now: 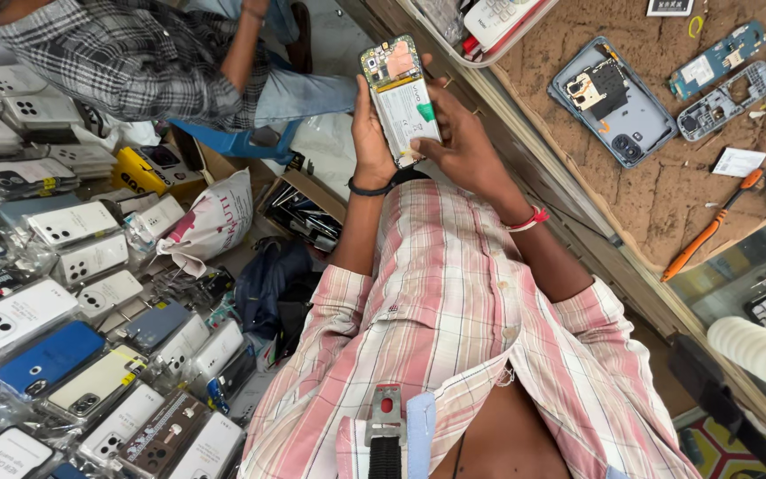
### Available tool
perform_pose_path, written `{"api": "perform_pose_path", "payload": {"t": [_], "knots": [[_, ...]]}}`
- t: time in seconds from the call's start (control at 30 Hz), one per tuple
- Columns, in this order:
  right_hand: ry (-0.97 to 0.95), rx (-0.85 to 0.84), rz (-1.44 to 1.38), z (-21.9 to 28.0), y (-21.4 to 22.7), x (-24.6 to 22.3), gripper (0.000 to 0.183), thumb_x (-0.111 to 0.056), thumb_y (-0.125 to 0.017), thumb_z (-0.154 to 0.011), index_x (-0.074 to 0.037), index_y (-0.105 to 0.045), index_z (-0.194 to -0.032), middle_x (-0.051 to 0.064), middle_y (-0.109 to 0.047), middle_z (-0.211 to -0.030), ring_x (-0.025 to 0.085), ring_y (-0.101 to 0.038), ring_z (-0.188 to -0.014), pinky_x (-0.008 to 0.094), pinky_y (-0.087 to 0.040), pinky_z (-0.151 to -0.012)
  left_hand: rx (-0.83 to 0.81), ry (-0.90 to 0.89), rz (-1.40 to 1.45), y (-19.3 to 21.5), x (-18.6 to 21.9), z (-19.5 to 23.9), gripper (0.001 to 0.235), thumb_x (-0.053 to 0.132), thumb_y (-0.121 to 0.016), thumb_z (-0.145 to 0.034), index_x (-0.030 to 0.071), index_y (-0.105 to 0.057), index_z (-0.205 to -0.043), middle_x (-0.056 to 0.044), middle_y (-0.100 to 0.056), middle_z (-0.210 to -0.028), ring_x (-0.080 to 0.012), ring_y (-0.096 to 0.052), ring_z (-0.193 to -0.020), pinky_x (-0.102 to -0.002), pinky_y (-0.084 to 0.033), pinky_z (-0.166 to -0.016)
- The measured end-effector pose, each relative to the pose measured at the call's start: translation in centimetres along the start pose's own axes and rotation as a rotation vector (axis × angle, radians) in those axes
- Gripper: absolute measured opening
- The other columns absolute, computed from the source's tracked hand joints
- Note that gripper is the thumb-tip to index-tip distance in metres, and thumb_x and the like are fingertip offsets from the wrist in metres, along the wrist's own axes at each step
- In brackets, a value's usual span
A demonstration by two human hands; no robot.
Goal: The person compares a cracked smartphone screen with a packaged screen protector, then uses a small brush to clean the back of a disassembled phone casing. The person handles the phone parts and cleaning tools on a cluttered workbench.
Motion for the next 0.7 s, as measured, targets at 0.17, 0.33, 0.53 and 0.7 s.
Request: {"api": "perform_pose_path", "payload": {"t": [0.17, 0.33, 0.53, 0.7], "knots": [[0.005, 0.129, 0.224, 0.6, -0.6, -0.9, 0.045, 0.0, -0.065, -0.103, -0.002, -0.053, -0.147, 0.013, -0.073, -0.103, 0.015, -0.068, -0.071, 0.031, -0.055, -0.063, 0.048, -0.029, 0.003, 0.2, -0.5, 0.0, 0.071, 0.058, -0.022, -0.114, 0.005, -0.038, -0.159, -0.019, -0.048, -0.158, -0.0396, -0.057, -0.136, -0.053, -0.055, -0.111], [-0.014, 0.233, 0.31, 0.6, -1.0, -1.5, 0.046, -0.007, -0.073, -0.094, -0.002, -0.057, -0.137, 0.017, -0.073, -0.095, 0.021, -0.071, -0.065, 0.033, -0.053, -0.057, 0.055, -0.041, 0.0, 0.9, -0.9, 0.4, 0.073, 0.059, -0.021, -0.115, 0.005, -0.037, -0.161, -0.021, -0.049, -0.158, -0.0397, -0.06, -0.132, -0.05, -0.056, -0.105], [0.153, 0.347, 0.703, 1.0, -1.4, -1.6, 0.042, -0.021, -0.077, -0.096, -0.009, -0.065, -0.134, 0.016, -0.071, -0.107, 0.031, -0.071, -0.074, 0.041, -0.054, -0.062, 0.122, -0.064, -0.106, 1.9, -1.0, 0.7, 0.073, 0.059, -0.022, -0.114, 0.005, -0.037, -0.159, -0.02, -0.053, -0.153, -0.0375, -0.064, -0.125, -0.049, -0.057, -0.104], [0.265, 0.332, 0.88, 1.1, -1.8, -1.6, 0.048, -0.031, -0.077, -0.096, -0.004, -0.065, -0.133, 0.018, -0.062, -0.108, 0.033, -0.068, -0.073, 0.043, -0.052, -0.057, 0.365, -0.088, -0.161, 4.1, -0.6, 1.6, 0.072, 0.055, -0.024, -0.119, -0.003, -0.039, -0.16, -0.024, -0.06, -0.143, -0.0352, -0.066, -0.123, -0.047, -0.057, -0.106]]}}
Point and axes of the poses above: each hand's wrist, its own z-axis away from the middle knuckle, its own y-axis out of the back of the hand, x = y × z, the point moved 1 cm from there along -z, towards the middle knuckle
